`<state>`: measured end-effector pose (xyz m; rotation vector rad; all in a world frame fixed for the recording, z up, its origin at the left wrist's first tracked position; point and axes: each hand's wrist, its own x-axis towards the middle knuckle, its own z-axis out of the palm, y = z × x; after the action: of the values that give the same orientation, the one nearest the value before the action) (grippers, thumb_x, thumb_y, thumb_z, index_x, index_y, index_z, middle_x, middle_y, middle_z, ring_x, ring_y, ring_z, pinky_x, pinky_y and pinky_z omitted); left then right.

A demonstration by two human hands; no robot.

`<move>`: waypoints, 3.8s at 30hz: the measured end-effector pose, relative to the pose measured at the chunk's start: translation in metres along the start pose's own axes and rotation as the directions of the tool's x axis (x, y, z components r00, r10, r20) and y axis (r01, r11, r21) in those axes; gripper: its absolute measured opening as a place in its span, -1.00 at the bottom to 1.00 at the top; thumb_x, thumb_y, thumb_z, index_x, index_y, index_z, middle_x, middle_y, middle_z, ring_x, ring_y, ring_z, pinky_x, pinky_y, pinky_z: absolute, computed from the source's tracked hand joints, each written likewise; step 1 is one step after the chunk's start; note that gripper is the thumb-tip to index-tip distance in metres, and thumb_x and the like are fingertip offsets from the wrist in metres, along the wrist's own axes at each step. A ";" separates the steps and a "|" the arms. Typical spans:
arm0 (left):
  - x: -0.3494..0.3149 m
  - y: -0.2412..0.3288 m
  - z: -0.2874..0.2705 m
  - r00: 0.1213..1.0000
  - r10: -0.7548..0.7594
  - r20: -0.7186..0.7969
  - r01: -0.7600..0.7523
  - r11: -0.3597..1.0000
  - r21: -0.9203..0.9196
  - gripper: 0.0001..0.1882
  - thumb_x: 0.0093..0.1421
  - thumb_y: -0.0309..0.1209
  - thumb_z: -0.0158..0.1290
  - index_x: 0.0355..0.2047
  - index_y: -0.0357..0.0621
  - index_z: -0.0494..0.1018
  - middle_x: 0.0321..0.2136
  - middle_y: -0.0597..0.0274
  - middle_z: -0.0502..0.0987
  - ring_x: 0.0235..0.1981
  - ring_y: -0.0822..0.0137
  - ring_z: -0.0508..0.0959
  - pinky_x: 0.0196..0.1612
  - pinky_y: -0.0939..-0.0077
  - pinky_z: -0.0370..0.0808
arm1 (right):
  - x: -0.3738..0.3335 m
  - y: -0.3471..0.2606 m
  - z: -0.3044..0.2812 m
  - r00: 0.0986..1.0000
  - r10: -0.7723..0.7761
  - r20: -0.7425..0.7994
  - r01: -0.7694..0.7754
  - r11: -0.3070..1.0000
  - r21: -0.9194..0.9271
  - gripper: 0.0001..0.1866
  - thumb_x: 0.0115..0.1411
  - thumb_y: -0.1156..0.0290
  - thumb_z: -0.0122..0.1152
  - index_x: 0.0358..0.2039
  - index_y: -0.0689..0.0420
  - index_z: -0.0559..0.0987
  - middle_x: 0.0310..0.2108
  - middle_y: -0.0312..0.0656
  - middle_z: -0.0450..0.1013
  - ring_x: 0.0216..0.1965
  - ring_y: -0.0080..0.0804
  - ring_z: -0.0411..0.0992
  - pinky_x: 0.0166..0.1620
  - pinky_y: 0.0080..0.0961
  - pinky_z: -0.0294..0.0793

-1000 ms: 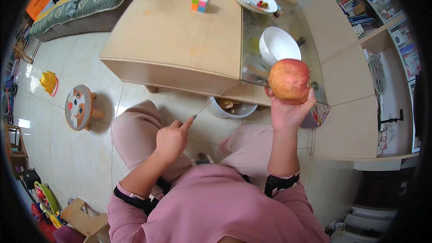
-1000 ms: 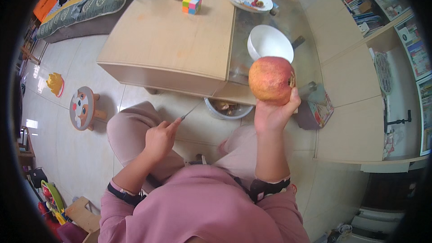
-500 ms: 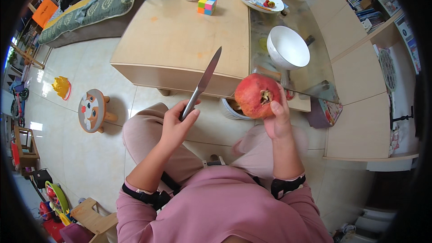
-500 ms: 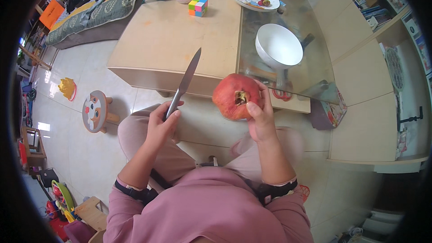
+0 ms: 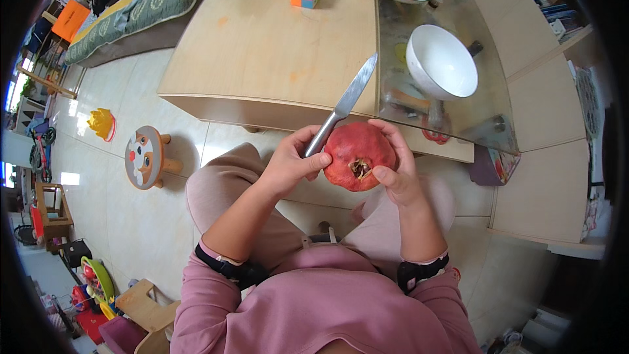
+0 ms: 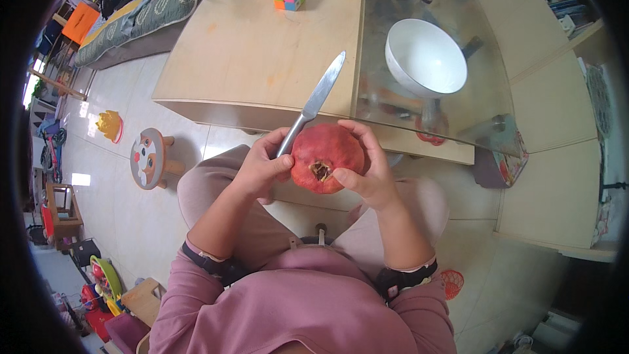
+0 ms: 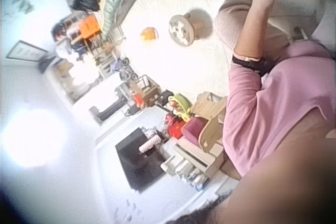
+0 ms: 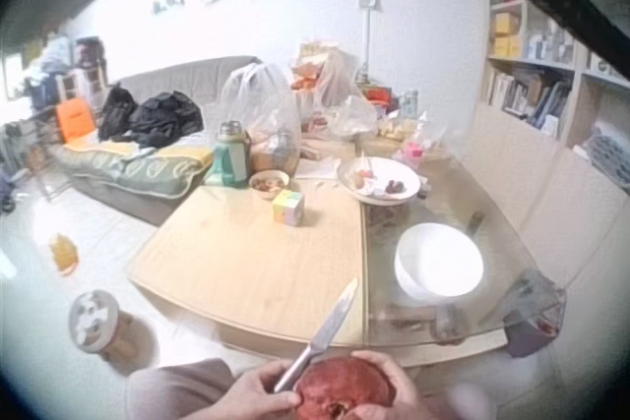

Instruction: The person uses a knife to cut and remove the crown of a pomegranate while seated on the floor. They repeatedly insert the knife into the top of the fruit and pull out pieces of the crown.

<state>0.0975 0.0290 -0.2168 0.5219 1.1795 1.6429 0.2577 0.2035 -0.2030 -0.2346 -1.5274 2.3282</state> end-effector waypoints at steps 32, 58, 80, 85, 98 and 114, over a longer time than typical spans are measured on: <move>0.006 -0.031 0.027 0.982 0.095 -0.166 -0.135 0.959 -0.249 -0.35 0.28 -0.21 0.27 0.24 -0.19 0.25 -0.41 0.37 0.44 -0.57 0.55 0.36 -0.56 0.59 0.28 | -0.003 0.028 0.024 0.981 -0.177 -0.083 0.151 0.956 -0.250 0.14 0.09 0.40 0.51 0.48 0.15 -0.11 0.35 0.00 0.12 0.37 -0.18 0.19 0.38 -0.21 0.26; 0.010 -0.004 0.039 0.953 0.218 -0.211 -0.172 0.961 0.217 -0.81 0.43 -0.34 0.05 -0.11 -0.21 0.52 -0.51 0.48 0.45 -0.58 0.69 0.30 -0.53 0.71 0.23 | -0.002 0.024 0.006 0.790 -0.595 -0.150 0.326 0.613 -0.719 0.14 -0.12 0.42 0.59 0.40 0.20 0.05 0.25 -0.02 0.19 0.28 -0.20 0.28 0.33 -0.23 0.28; -0.065 0.102 0.040 0.808 0.340 0.481 -0.394 -0.295 0.870 -0.50 0.02 -0.53 0.26 0.04 -0.05 0.62 -0.42 0.33 0.57 -0.52 0.31 0.58 -0.50 0.41 0.49 | -0.029 -0.005 -0.051 0.750 -0.606 -0.267 0.324 0.687 -0.650 0.18 -0.19 0.39 0.63 0.41 0.22 0.12 0.25 0.00 0.23 0.24 -0.18 0.34 0.30 -0.24 0.34; -0.066 0.110 0.051 0.814 0.308 0.492 -0.394 -0.330 0.858 -0.58 0.07 -0.52 0.24 0.00 -0.08 0.63 -0.42 0.33 0.56 -0.53 0.32 0.57 -0.52 0.42 0.47 | -0.031 -0.006 -0.048 0.763 -0.582 -0.283 0.315 0.716 -0.624 0.17 -0.20 0.39 0.63 0.40 0.21 0.13 0.24 0.00 0.23 0.24 -0.19 0.34 0.30 -0.24 0.35; -0.066 0.117 0.060 0.831 0.280 0.481 -0.377 -0.353 0.856 -0.60 0.08 -0.49 0.24 -0.02 -0.08 0.64 -0.49 0.36 0.52 -0.54 0.33 0.56 -0.54 0.42 0.45 | -0.031 -0.007 -0.050 0.747 -0.619 -0.243 0.320 0.655 -0.685 0.17 -0.20 0.38 0.64 0.39 0.21 0.14 0.25 -0.03 0.23 0.24 -0.18 0.33 0.31 -0.23 0.32; -0.067 0.128 0.062 0.824 0.236 0.515 -0.399 -0.402 0.824 -0.54 0.01 -0.51 0.22 -0.01 -0.09 0.63 -0.43 0.33 0.60 -0.51 0.33 0.60 -0.52 0.43 0.48 | -0.032 -0.011 -0.052 0.767 -0.613 -0.188 0.299 0.602 -0.741 0.15 -0.14 0.42 0.57 0.42 0.18 0.08 0.23 0.00 0.27 0.23 -0.19 0.36 0.29 -0.24 0.37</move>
<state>0.1125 -0.0056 -0.0640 2.2678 2.3353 0.4012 0.3063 0.2397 -0.2159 -0.4229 -1.8461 1.1228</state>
